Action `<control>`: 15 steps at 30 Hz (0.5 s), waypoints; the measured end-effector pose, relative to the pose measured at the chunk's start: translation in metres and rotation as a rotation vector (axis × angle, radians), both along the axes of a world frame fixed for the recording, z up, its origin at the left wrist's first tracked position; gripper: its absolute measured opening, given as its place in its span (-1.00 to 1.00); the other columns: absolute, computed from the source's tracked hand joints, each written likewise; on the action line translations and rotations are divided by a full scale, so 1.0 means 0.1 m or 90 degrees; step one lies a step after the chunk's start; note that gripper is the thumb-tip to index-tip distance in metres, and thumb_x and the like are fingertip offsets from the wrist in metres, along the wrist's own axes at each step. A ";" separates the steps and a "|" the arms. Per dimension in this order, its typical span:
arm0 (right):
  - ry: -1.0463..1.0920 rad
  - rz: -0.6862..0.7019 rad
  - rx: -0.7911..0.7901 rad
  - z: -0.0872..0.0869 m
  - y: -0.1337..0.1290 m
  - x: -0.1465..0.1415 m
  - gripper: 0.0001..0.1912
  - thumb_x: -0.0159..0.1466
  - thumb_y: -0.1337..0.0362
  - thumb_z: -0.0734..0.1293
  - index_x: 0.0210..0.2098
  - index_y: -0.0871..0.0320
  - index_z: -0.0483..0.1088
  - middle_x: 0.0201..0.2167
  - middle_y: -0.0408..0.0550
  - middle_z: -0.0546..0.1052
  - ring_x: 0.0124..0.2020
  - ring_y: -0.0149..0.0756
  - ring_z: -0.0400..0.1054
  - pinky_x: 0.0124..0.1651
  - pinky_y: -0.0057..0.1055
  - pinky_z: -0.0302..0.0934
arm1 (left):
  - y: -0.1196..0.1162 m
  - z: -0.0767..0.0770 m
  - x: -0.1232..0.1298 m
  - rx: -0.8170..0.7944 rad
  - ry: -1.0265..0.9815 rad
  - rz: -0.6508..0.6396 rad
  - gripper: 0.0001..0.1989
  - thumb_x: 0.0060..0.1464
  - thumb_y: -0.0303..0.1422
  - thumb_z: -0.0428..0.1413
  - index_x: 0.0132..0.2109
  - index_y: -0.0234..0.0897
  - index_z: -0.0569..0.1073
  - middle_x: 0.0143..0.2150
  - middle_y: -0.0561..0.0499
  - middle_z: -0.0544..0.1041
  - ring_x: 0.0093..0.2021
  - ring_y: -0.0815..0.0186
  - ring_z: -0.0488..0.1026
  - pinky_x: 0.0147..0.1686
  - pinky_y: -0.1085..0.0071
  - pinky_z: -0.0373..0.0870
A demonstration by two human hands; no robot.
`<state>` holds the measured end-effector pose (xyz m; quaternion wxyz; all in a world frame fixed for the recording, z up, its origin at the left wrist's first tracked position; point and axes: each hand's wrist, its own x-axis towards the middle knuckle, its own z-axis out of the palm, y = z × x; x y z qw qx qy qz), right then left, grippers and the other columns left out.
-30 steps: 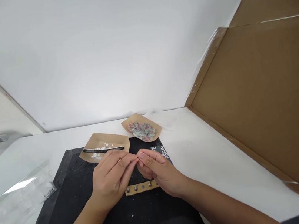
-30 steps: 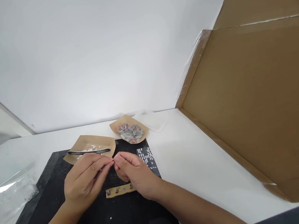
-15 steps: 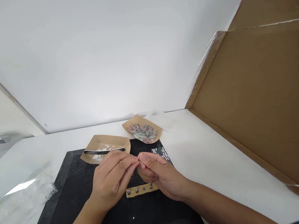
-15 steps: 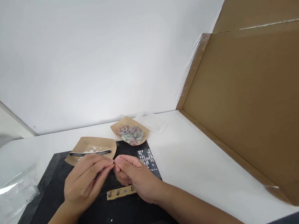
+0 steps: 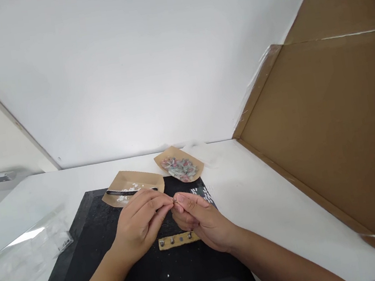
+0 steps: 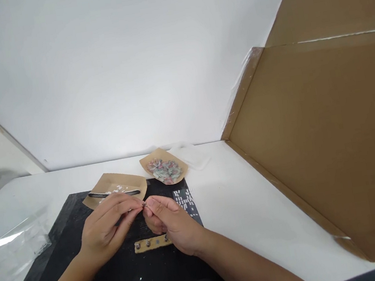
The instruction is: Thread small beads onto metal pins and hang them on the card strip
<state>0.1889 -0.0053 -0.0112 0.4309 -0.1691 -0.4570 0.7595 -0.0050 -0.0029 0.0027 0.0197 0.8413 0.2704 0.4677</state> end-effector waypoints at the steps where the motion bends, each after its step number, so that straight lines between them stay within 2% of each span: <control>1: 0.002 -0.001 0.004 0.00 0.00 0.00 -0.60 0.50 0.02 0.29 -0.38 0.13 0.27 -0.61 -0.35 0.01 -0.55 -0.43 -0.21 -0.43 -0.35 -0.25 | 0.00 0.00 0.00 -0.004 -0.001 -0.001 -0.77 0.29 -0.62 0.16 0.02 -0.28 0.52 -0.10 -0.07 0.63 -0.09 0.30 0.55 -0.02 0.29 0.49; 15: 0.022 0.009 -0.024 -0.02 0.00 0.00 -0.60 0.49 0.03 0.30 -0.39 0.13 0.25 -0.60 -0.36 -0.03 -0.56 -0.44 -0.26 -0.44 -0.37 -0.29 | 0.02 0.00 -0.02 -0.036 0.024 -0.002 -0.79 0.31 -0.60 0.14 0.01 -0.26 0.50 -0.07 -0.06 0.63 -0.05 0.30 0.54 0.06 0.30 0.46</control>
